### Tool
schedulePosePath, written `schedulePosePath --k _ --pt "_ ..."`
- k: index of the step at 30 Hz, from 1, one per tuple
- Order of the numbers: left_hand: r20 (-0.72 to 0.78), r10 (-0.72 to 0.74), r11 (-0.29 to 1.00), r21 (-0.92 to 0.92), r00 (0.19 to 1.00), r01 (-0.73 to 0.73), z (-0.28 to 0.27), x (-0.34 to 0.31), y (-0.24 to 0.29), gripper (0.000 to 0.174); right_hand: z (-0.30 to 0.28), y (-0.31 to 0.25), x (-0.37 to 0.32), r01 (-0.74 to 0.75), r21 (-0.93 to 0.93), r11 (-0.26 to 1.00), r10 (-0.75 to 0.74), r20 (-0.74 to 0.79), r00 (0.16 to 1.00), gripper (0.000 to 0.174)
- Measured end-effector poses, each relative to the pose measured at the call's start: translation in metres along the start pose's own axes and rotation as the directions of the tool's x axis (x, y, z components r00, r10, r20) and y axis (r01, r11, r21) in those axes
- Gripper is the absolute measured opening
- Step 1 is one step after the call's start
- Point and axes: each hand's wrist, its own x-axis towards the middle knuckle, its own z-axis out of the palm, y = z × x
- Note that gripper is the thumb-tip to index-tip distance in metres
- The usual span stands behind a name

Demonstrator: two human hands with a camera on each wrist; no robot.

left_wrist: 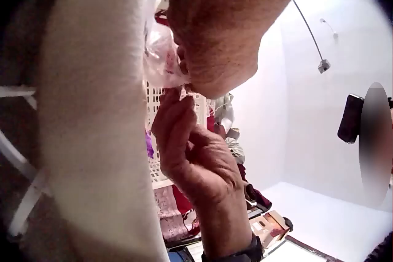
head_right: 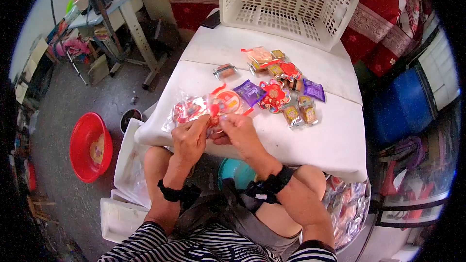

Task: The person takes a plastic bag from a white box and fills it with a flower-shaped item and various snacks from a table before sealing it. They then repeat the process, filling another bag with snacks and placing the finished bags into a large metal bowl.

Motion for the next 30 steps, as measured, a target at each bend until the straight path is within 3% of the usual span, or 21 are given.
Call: schedulePosePath --k 1,6,8,11,13,14,15,16,17,19,20,22,24,25,26,27,29,30 --pt "-0.009 -0.020 1.000 0.010 1.000 0.020 0.000 0.000 0.001 0.022 0.005 0.000 0.001 -0.067 -0.020 0.998 0.068 0.082 0.994 0.021" --pt "0.023 -0.032 0.999 0.035 0.999 0.031 0.002 -0.005 -0.001 0.021 0.013 0.019 0.013 -0.101 -0.040 0.994 0.104 0.067 0.992 0.019" --pt "0.019 -0.022 0.999 0.033 1.000 0.021 0.002 -0.005 -0.005 0.021 0.016 0.012 0.010 -0.146 -0.274 0.951 0.175 0.082 0.981 0.018" --pt "-0.110 -0.001 0.998 0.065 0.994 0.008 -0.002 -0.003 -0.019 0.021 0.021 -0.001 0.002 -0.077 -0.336 0.939 0.137 0.160 0.978 0.018" --pt "-0.012 -0.234 0.972 -0.014 0.972 0.234 -0.008 -0.003 -0.019 0.020 0.021 -0.002 0.003 -0.105 -0.317 0.943 0.165 0.171 0.971 0.016" --pt "-0.008 -0.233 0.972 -0.014 0.972 0.233 -0.007 -0.004 -0.016 0.020 0.021 -0.002 0.003 -0.133 -0.298 0.945 0.194 0.184 0.964 0.016" --pt "0.038 -0.090 0.994 -0.065 0.995 0.092 -0.004 -0.005 -0.012 0.020 0.020 0.004 0.005 -0.134 -0.295 0.946 0.193 0.181 0.964 0.016" --pt "0.076 0.057 0.991 -0.121 0.996 -0.047 -0.001 -0.006 -0.009 0.019 0.019 0.015 0.009 -0.106 -0.170 0.980 0.132 0.146 0.980 0.016" --pt "0.078 0.057 0.991 -0.123 0.995 -0.048 0.001 -0.006 -0.007 0.019 0.017 0.023 0.012 -0.071 -0.044 0.997 0.075 0.103 0.992 0.017" --pt "0.111 0.010 0.988 -0.155 0.994 0.008 0.002 -0.007 -0.003 0.018 0.014 0.019 0.012 -0.095 -0.041 0.995 0.099 0.117 0.988 0.020" --pt "0.151 -0.065 0.984 -0.153 0.986 0.089 0.000 -0.007 -0.001 0.016 0.013 0.014 0.011 -0.155 -0.103 0.983 0.167 0.122 0.978 0.019" --pt "0.155 -0.029 0.984 -0.167 0.987 0.055 -0.003 -0.009 -0.003 0.015 0.010 -0.003 0.005 -0.210 -0.167 0.963 0.232 0.123 0.965 0.019" --pt "0.162 0.007 0.983 -0.182 0.987 0.023 -0.007 -0.010 -0.003 0.015 0.003 -0.020 -0.003 -0.061 -0.617 0.785 0.124 0.060 0.990 0.014" --pt "0.235 -0.008 0.986 -0.162 0.972 0.048 -0.012 -0.009 -0.001 0.015 -0.001 -0.017 -0.001 -0.062 -0.618 0.784 0.125 0.059 0.990 0.014" --pt "0.307 -0.025 0.988 -0.140 0.951 0.071 -0.015 -0.009 0.000 0.016 -0.006 -0.010 0.003 0.198 -0.788 0.583 -0.241 0.065 0.968 0.014" --pt "0.309 -0.025 0.988 -0.141 0.951 0.071 -0.016 -0.011 -0.001 0.016 -0.008 -0.008 0.005 0.355 -0.896 0.268 -0.560 0.155 0.814 0.017" --pt "0.350 0.097 0.980 -0.196 0.932 -0.028 -0.014 -0.014 -0.008 0.017 -0.005 -0.003 0.007 0.366 -0.886 0.286 -0.545 0.164 0.822 0.023" --pt "0.353 0.100 0.980 -0.196 0.930 -0.031 -0.014 -0.017 -0.012 0.017 -0.001 -0.002 0.007 0.368 -0.912 0.181 -0.548 0.217 0.808 0.023"
